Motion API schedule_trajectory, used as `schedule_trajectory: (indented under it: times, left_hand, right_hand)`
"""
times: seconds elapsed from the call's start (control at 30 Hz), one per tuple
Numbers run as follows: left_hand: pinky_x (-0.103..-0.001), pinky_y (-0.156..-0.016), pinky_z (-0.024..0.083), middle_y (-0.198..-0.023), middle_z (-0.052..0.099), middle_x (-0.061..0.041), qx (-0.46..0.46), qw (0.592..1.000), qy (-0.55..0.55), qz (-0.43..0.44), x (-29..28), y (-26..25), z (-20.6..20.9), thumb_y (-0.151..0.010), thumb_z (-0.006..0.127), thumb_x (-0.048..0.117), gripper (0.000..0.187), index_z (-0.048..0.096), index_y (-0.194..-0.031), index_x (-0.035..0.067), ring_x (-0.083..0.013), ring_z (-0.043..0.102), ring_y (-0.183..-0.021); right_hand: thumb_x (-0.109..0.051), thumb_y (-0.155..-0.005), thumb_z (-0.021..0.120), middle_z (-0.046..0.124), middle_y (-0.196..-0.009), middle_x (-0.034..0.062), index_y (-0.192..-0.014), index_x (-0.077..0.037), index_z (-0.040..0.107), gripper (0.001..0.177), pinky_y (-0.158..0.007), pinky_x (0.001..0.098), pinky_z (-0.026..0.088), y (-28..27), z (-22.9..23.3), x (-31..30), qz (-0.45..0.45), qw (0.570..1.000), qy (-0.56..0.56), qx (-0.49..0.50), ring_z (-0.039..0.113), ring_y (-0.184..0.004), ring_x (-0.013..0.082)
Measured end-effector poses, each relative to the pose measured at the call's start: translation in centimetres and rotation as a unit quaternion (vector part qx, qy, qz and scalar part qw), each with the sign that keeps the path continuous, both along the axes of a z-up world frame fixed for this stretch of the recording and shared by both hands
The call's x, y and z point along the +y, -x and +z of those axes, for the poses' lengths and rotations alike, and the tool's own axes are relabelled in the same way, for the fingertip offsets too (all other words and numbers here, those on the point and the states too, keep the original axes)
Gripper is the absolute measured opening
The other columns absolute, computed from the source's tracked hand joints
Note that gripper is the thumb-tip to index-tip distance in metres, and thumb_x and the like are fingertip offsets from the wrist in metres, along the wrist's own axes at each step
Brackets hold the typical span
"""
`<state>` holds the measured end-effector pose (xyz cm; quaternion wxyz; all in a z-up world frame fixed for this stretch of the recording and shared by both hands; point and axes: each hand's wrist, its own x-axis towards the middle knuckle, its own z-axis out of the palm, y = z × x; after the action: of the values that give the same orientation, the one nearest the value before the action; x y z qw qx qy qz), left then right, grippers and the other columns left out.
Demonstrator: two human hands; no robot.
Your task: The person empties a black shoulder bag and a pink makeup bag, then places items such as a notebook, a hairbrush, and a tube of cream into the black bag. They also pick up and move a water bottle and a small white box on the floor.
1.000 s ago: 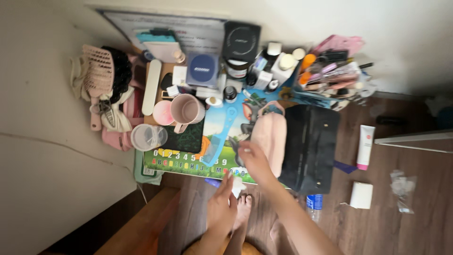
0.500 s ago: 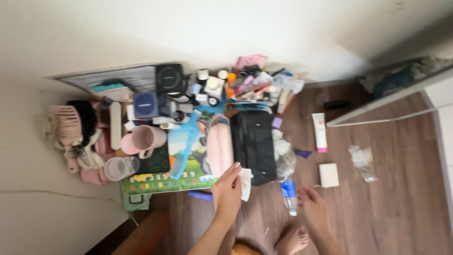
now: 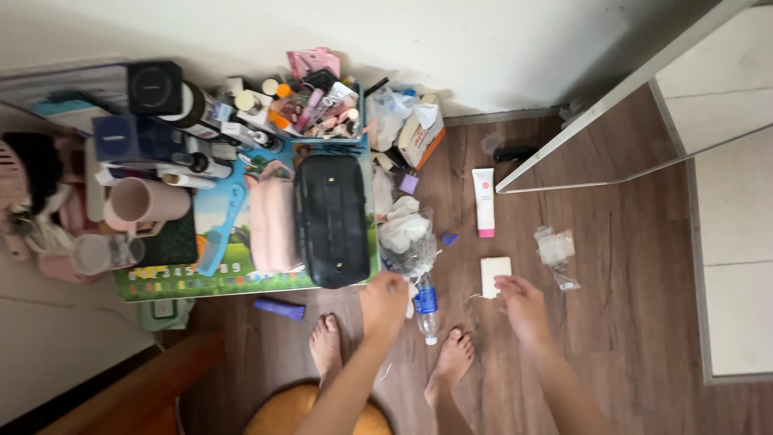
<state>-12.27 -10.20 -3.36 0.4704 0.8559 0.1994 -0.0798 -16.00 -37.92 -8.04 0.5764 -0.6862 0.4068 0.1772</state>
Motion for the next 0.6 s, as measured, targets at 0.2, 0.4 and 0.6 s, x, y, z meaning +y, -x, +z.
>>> schedule_trajectory:
  times: [0.2,0.4,0.6]
  left_hand:
    - [-0.041,-0.078,0.057,-0.088,0.075,-0.017,0.122,0.993,-0.004,0.002,-5.1,5.8,-6.5,-0.075,0.076,0.022,0.021,0.074,-0.080,0.002,-0.0334,0.073,-0.083]
    - [-0.041,-0.086,0.051,-0.092,0.078,-0.012,0.256,0.965,-0.053,0.006,-4.6,6.4,-9.4,-0.073,0.079,0.032,0.021,0.078,-0.086,0.015,-0.0305,0.071,-0.093]
    - [-0.036,-0.087,0.051,-0.090,0.080,-0.005,0.333,0.942,-0.017,-0.035,-2.8,4.4,-10.8,-0.077,0.072,0.047,0.027,0.077,-0.089,0.024,-0.0251,0.074,-0.095]
  right_hand:
    - [-0.024,-0.096,0.065,0.071,-0.103,0.0042,-0.119,-0.010,0.075,0.028,-0.073,0.0298,0.048,3.5,-6.6,-2.3,0.152,0.984,-0.021,0.086,0.059,-0.088,0.0119]
    - [-0.023,-0.091,0.068,0.080,-0.116,0.0021,-0.119,-0.006,0.079,0.034,-0.091,0.0268,0.052,3.1,-19.3,2.6,0.251,0.965,-0.078,0.019,0.071,-0.107,0.0105]
    - [-0.036,-0.088,0.081,0.076,-0.127,0.0082,-0.131,0.000,0.064,0.058,-0.098,0.0348,0.043,0.3,-30.3,8.7,0.287,0.955,-0.039,0.071,0.059,-0.118,0.0251]
